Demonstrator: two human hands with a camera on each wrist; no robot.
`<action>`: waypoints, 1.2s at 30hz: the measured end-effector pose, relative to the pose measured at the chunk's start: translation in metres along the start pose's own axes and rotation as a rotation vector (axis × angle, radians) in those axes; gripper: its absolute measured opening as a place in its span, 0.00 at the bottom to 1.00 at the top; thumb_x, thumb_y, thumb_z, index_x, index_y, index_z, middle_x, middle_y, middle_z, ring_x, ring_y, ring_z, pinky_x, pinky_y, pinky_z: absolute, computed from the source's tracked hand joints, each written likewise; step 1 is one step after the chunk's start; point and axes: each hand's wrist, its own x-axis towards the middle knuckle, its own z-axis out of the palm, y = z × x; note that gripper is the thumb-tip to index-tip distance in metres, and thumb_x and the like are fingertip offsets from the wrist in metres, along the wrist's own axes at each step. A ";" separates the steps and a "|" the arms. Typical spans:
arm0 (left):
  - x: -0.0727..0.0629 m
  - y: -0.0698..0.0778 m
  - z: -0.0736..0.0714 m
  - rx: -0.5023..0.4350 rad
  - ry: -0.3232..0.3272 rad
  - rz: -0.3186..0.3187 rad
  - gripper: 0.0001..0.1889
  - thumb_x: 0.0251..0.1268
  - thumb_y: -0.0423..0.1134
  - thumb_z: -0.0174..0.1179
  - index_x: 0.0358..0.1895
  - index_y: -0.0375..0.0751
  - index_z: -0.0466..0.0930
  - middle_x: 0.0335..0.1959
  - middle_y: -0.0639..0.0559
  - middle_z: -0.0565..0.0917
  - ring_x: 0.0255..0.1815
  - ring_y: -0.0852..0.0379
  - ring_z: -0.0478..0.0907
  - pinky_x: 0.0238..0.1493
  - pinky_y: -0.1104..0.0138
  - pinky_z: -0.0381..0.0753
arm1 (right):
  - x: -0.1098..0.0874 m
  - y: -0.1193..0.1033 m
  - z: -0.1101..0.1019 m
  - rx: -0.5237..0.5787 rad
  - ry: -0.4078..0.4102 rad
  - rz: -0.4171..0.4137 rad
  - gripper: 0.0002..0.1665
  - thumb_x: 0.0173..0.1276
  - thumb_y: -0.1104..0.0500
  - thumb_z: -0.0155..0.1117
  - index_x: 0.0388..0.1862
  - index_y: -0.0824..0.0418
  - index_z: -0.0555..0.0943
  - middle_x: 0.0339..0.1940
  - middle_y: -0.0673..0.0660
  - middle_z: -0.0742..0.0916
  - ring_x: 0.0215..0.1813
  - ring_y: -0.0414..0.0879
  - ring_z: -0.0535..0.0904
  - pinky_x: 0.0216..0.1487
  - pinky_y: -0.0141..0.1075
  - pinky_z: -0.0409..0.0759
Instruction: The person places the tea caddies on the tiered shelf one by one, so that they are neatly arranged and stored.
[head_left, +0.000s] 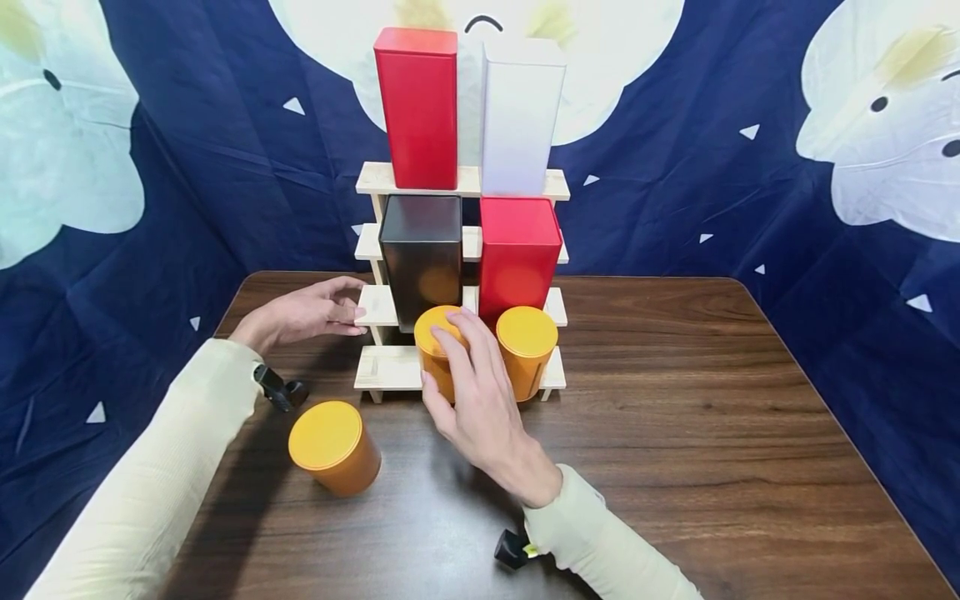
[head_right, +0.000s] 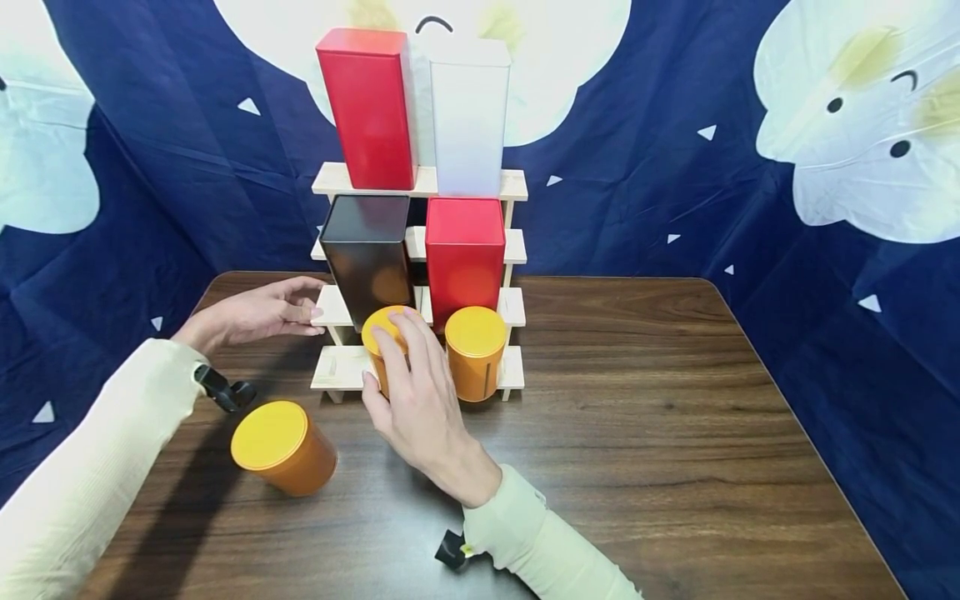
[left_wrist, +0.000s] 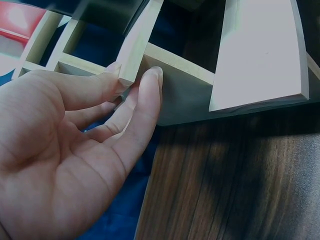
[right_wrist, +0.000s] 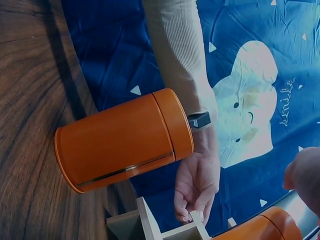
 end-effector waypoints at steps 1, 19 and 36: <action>0.000 0.000 0.000 0.001 0.000 0.001 0.34 0.69 0.24 0.46 0.74 0.34 0.40 0.46 0.40 0.64 0.45 0.55 0.76 0.62 0.56 0.75 | 0.000 -0.001 0.000 0.009 0.003 -0.009 0.29 0.57 0.60 0.65 0.59 0.65 0.74 0.64 0.63 0.73 0.69 0.55 0.65 0.74 0.41 0.63; -0.001 0.002 0.001 0.031 0.000 0.006 0.33 0.68 0.24 0.45 0.73 0.32 0.42 0.46 0.39 0.64 0.45 0.54 0.75 0.58 0.61 0.80 | -0.006 -0.019 0.011 0.176 -0.074 -0.112 0.32 0.59 0.57 0.68 0.61 0.66 0.71 0.63 0.63 0.72 0.68 0.52 0.67 0.72 0.39 0.65; 0.000 0.002 0.000 0.059 0.001 -0.006 0.33 0.69 0.25 0.46 0.73 0.34 0.42 0.49 0.37 0.64 0.46 0.52 0.74 0.65 0.48 0.68 | -0.020 -0.039 0.026 0.345 -0.441 0.060 0.41 0.61 0.47 0.67 0.69 0.57 0.63 0.69 0.53 0.66 0.71 0.39 0.61 0.74 0.31 0.60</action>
